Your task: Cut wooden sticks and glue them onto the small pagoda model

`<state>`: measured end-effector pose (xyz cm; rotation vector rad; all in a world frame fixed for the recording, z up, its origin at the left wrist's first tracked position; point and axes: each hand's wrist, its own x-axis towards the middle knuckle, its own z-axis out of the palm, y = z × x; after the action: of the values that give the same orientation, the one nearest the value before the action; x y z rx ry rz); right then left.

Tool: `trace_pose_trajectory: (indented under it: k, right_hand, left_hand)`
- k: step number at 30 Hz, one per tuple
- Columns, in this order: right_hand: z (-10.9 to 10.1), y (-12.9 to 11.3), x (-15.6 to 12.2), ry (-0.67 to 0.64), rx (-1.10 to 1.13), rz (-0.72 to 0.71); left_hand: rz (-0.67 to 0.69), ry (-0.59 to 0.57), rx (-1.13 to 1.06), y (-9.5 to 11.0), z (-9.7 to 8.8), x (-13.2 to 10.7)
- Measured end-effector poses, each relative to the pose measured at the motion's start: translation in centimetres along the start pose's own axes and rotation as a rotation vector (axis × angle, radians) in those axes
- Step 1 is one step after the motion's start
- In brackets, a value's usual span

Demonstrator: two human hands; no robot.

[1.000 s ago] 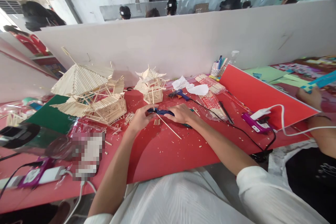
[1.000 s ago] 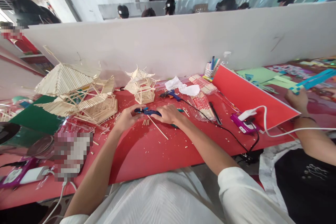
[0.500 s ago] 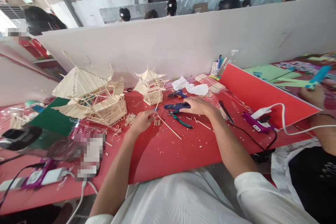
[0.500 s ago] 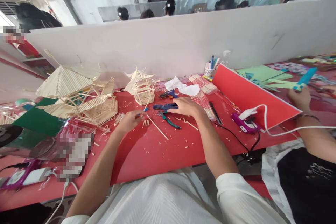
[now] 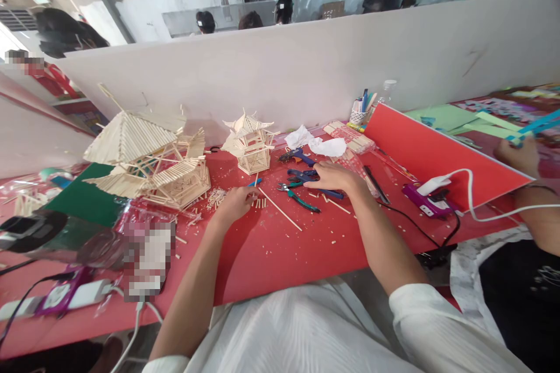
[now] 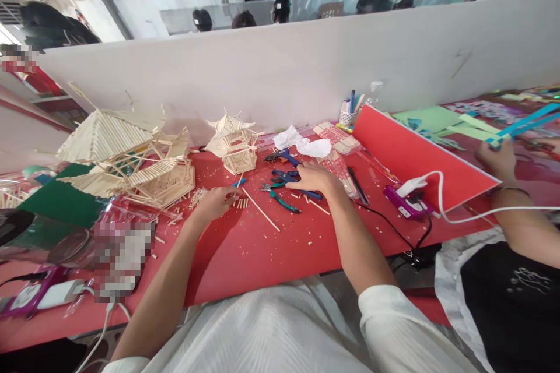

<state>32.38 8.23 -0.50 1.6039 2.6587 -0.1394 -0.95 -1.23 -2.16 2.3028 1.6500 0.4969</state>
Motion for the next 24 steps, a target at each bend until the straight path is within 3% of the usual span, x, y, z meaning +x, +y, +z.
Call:
trace_pose_trajectory:
  k: [4,7,11,15,19,24]
  right_hand:
    - [0.0,-0.5,-0.3,-0.006,0.009,0.008]
    - [-0.3,-1.5,-0.3,0.112,0.011,-0.026]
    - [-0.9,-4.5,-0.5,0.336,0.138,-0.252]
    - [-0.9,-8.8,-1.1,0.336,0.218,-0.467]
    - [-0.2,-11.6,-1.5,0.290,0.200,-0.456]
    - [0.2,-10.8,-0.9,0.392,0.275,-0.351]
  left_hand:
    - [0.009,0.004,-0.006,-0.1,-0.1,0.0]
    - [0.019,0.042,-0.021,0.0,-0.1,-0.1]
    - [0.101,0.109,-0.105,0.8,-0.3,-0.2]
    - [0.232,0.116,-0.240,2.0,-0.4,-0.3]
    - [0.279,0.065,-0.304,2.6,-0.3,-0.3]
    - [0.273,-0.006,-0.238,1.2,-0.6,-0.3]
